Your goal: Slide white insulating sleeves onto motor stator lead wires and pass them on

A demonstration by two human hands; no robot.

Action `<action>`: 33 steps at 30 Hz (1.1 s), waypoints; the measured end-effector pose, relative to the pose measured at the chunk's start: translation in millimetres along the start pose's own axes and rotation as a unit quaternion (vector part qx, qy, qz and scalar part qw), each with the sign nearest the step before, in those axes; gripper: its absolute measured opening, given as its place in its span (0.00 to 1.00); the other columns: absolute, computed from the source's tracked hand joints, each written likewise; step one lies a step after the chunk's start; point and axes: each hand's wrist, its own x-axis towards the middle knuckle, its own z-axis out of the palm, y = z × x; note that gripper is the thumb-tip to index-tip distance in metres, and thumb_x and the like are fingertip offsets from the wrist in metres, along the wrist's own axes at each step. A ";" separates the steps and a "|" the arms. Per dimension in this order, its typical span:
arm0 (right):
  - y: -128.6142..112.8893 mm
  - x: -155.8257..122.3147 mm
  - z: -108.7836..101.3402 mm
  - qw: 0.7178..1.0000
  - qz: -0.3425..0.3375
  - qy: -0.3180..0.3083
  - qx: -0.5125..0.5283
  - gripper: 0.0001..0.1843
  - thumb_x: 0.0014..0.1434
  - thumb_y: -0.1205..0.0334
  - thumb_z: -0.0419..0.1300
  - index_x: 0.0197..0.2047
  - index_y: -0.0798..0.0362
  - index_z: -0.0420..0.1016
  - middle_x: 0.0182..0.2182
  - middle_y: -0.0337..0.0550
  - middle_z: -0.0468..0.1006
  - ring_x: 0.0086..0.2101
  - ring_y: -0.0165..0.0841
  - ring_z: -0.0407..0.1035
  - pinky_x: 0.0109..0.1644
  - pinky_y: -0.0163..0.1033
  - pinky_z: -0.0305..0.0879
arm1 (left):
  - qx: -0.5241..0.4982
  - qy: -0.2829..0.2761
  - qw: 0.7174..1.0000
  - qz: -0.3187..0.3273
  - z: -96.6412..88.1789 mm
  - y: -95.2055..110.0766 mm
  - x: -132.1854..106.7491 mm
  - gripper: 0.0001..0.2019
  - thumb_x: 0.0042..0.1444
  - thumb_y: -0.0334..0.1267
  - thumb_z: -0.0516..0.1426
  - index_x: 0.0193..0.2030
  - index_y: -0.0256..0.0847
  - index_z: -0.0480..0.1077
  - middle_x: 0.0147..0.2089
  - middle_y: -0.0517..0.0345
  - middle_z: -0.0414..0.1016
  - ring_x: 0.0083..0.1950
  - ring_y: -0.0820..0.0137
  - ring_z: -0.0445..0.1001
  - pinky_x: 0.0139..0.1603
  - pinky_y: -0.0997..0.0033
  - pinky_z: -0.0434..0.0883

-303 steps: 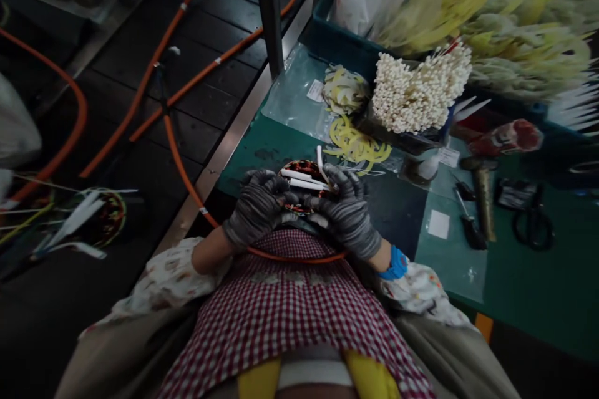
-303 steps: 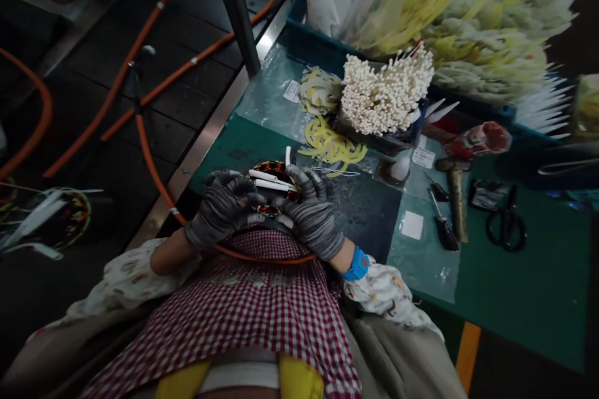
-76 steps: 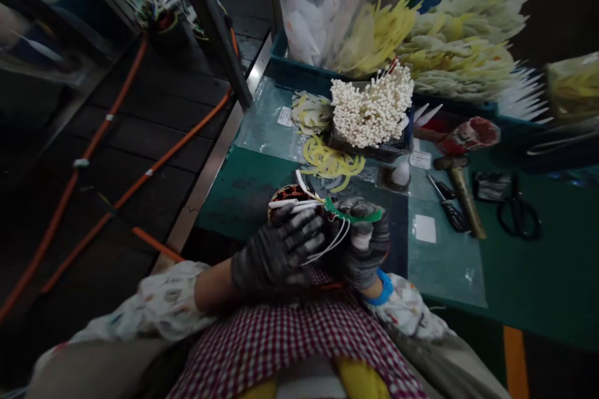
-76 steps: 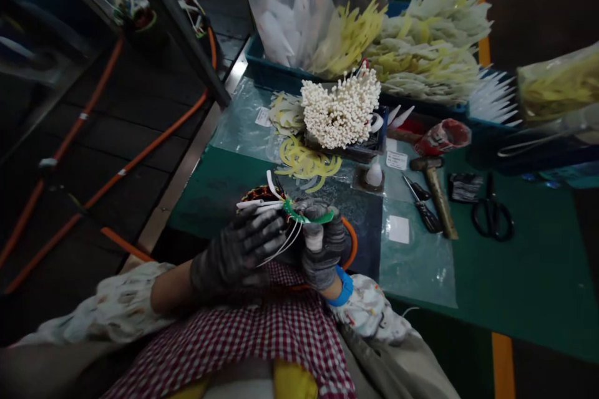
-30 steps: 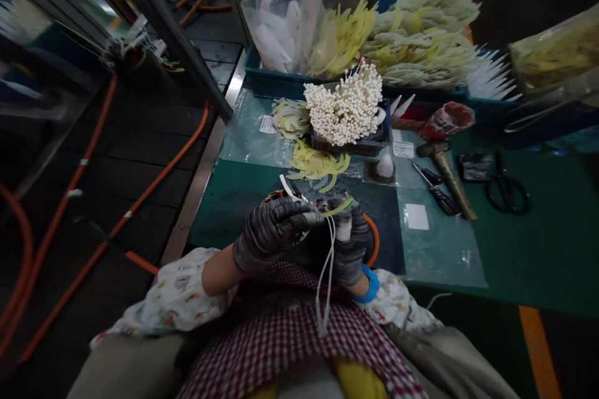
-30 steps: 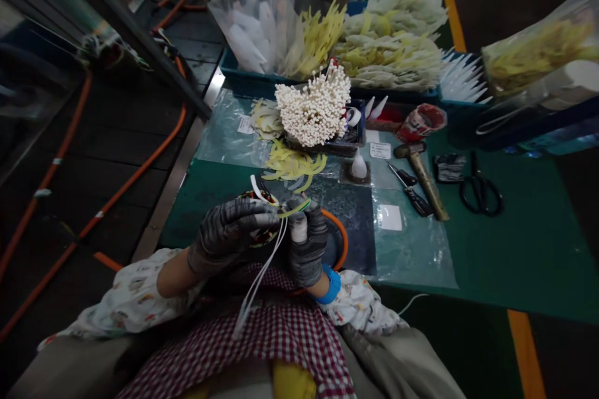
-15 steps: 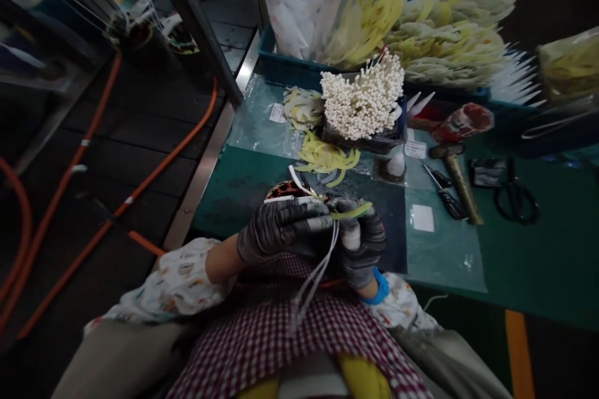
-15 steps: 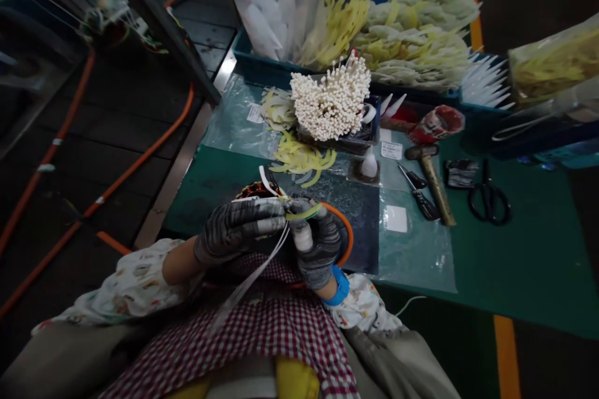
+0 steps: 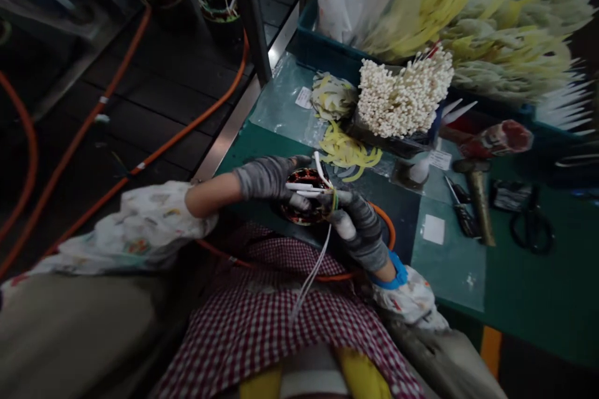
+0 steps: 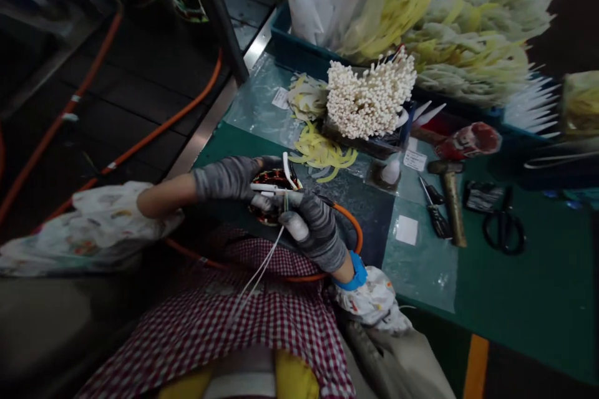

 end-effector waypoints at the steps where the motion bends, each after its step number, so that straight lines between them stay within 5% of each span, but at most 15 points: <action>1: -5.0 3.1 -2.4 0.999 -0.002 -0.024 -0.026 0.19 0.79 0.41 0.61 0.55 0.41 0.90 0.46 0.42 0.93 0.44 0.42 0.88 0.53 0.51 0.88 | 0.009 -0.038 0.999 0.001 -2.5 3.2 8.8 0.37 0.49 0.50 0.80 0.65 0.44 0.82 0.58 0.51 0.91 0.52 0.51 0.91 0.54 0.58 0.88; 3: -11.4 5.3 -2.3 0.995 -0.018 -0.040 -0.084 0.19 0.79 0.44 0.61 0.58 0.41 0.91 0.49 0.43 0.93 0.48 0.44 0.88 0.58 0.52 0.88 | 0.030 -0.096 0.995 -0.001 -8.5 7.9 23.4 0.29 0.51 0.43 0.78 0.61 0.44 0.84 0.53 0.51 0.92 0.47 0.53 0.91 0.50 0.59 0.87; 8: -10.8 -3.7 27.4 0.954 -0.049 -0.068 -0.288 0.18 0.79 0.51 0.63 0.62 0.47 0.90 0.52 0.51 0.91 0.51 0.47 0.85 0.58 0.52 0.84 | 0.014 -0.103 0.994 0.014 -16.9 -0.9 37.5 0.21 0.52 0.32 0.74 0.54 0.40 0.85 0.51 0.53 0.92 0.48 0.58 0.89 0.53 0.60 0.86; 13: -9.8 -10.6 53.1 0.891 -0.024 -0.109 -0.440 0.15 0.79 0.59 0.66 0.63 0.49 0.89 0.51 0.55 0.90 0.50 0.47 0.82 0.54 0.49 0.80 | -0.173 -0.075 0.982 -0.010 -9.2 -16.5 24.8 0.14 0.56 0.42 0.74 0.48 0.41 0.87 0.47 0.52 0.92 0.45 0.57 0.90 0.46 0.60 0.87; 17: -8.9 -24.3 52.1 0.904 -0.016 -0.117 -0.412 0.17 0.77 0.60 0.70 0.65 0.46 0.89 0.54 0.53 0.90 0.54 0.47 0.80 0.59 0.50 0.77 | -0.263 0.008 0.964 -0.031 4.9 -13.8 -5.8 0.24 0.53 0.51 0.78 0.51 0.40 0.86 0.49 0.48 0.92 0.47 0.54 0.90 0.48 0.56 0.89; 21: -8.9 -47.0 55.4 0.909 -0.025 -0.103 -0.402 0.16 0.76 0.61 0.71 0.64 0.39 0.90 0.53 0.48 0.91 0.54 0.46 0.80 0.59 0.50 0.75 | -0.219 0.128 0.966 -0.041 22.4 4.7 -41.9 0.34 0.48 0.60 0.81 0.56 0.40 0.86 0.52 0.46 0.91 0.50 0.52 0.90 0.53 0.52 0.90; 24: -6.7 -58.8 61.1 0.903 -0.021 -0.084 -0.421 0.15 0.77 0.62 0.68 0.61 0.36 0.91 0.53 0.46 0.91 0.54 0.46 0.80 0.56 0.51 0.75 | -0.183 0.195 0.963 -0.023 32.8 19.9 -59.1 0.33 0.56 0.68 0.76 0.56 0.44 0.86 0.53 0.47 0.90 0.52 0.52 0.89 0.55 0.49 0.90; 33: 3.6 -68.5 62.2 0.930 -0.034 -0.051 -0.363 0.14 0.78 0.63 0.66 0.56 0.35 0.92 0.50 0.44 0.92 0.51 0.48 0.83 0.56 0.56 0.79 | -0.075 0.250 0.965 0.004 39.9 27.2 -75.0 0.36 0.60 0.76 0.70 0.58 0.46 0.84 0.57 0.47 0.86 0.58 0.53 0.87 0.58 0.47 0.90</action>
